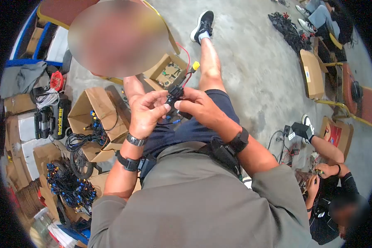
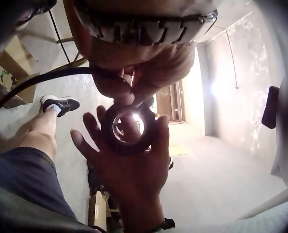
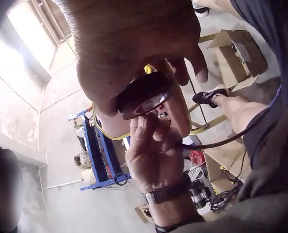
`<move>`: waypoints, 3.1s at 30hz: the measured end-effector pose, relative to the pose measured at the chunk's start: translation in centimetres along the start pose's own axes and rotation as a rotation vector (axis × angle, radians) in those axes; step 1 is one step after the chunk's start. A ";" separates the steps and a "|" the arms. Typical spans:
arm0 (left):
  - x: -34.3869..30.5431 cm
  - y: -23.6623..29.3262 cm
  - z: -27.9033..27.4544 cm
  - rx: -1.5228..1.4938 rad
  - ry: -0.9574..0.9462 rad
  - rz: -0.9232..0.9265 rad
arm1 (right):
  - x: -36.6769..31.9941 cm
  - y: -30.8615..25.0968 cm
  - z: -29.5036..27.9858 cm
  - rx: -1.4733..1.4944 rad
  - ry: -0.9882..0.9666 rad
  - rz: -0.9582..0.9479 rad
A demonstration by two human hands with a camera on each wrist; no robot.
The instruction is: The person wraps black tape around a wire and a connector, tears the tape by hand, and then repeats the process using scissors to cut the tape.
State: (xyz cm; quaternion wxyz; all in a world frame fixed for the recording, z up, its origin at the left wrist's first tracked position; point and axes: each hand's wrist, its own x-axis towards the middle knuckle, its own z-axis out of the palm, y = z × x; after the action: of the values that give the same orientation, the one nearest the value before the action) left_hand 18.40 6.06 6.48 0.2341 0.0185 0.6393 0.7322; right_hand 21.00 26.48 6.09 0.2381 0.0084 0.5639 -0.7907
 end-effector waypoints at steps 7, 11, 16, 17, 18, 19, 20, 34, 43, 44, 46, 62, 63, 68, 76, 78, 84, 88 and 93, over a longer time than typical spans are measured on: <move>0.4 -0.9 -0.9 0.223 -0.046 0.217 | 0.4 -0.7 -0.5 -0.153 -0.047 0.088; -0.1 0.0 -1.0 0.106 -0.018 0.039 | 0.1 -1.3 -0.6 -0.266 -0.109 0.030; 0.3 -1.3 -1.2 -0.068 -0.027 -0.096 | 2.1 1.4 -1.1 -0.560 -0.026 -0.335; 0.5 -1.7 -1.6 -0.105 -0.044 -0.118 | 2.2 2.0 -0.9 -0.563 0.025 -0.303; 0.5 -1.9 -1.7 -0.137 -0.050 -0.135 | 2.0 2.0 -0.5 -0.585 0.047 -0.266; 0.3 -1.8 -1.3 -0.172 0.060 -0.181 | 1.8 2.0 -0.3 -0.579 0.069 -0.262; 0.1 -1.7 -1.0 -0.187 0.060 -0.191 | 2.0 2.1 0.1 -0.568 0.076 -0.268; -0.8 -2.1 -1.3 -0.310 0.144 -0.083 | 4.5 0.6 1.9 -0.624 -0.077 -0.251; -2.6 -1.2 -1.5 -0.237 0.174 -0.063 | 4.4 2.9 2.1 -0.377 -0.118 0.007; -2.7 -1.2 -1.7 -0.225 0.180 -0.053 | 4.4 2.8 2.2 -0.383 -0.127 0.025; -2.1 -1.6 -2.0 -0.203 0.167 -0.031 | 4.2 2.3 1.9 -0.401 -0.121 0.057; -1.9 1.4 -0.6 0.428 -0.049 0.302 | 1.3 0.4 -0.6 -0.236 -0.193 -0.069; -1.9 1.4 -0.5 0.424 -0.049 0.308 | 1.2 0.2 -0.7 -0.291 -0.178 -0.114; -1.5 0.9 -1.8 0.269 -0.106 0.138 | 1.2 -1.2 -0.7 -0.085 -0.180 -0.238; -0.9 2.9 -1.5 0.117 -0.069 0.147 | 1.7 -3.4 0.7 -0.105 -0.078 -0.220; -0.4 2.1 -1.2 -0.127 -0.023 0.079 | 1.8 -3.8 0.7 -0.094 -0.060 -0.244; 0.6 2.2 -1.6 0.110 0.023 0.128 | 2.7 -3.1 0.4 -0.063 0.046 -0.267; 1.0 2.0 -1.7 0.234 0.038 0.129 | 3.2 -1.5 -0.7 0.025 0.085 -0.216; 1.2 2.2 -1.3 0.404 0.067 0.261 | 3.4 -0.9 -1.1 -0.018 0.074 -0.316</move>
State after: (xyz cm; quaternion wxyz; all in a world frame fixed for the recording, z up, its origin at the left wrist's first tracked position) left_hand 16.21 5.18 8.00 0.1076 0.1231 0.7725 0.6136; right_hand 17.39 26.41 5.50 0.0899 -0.0536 0.5737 -0.8124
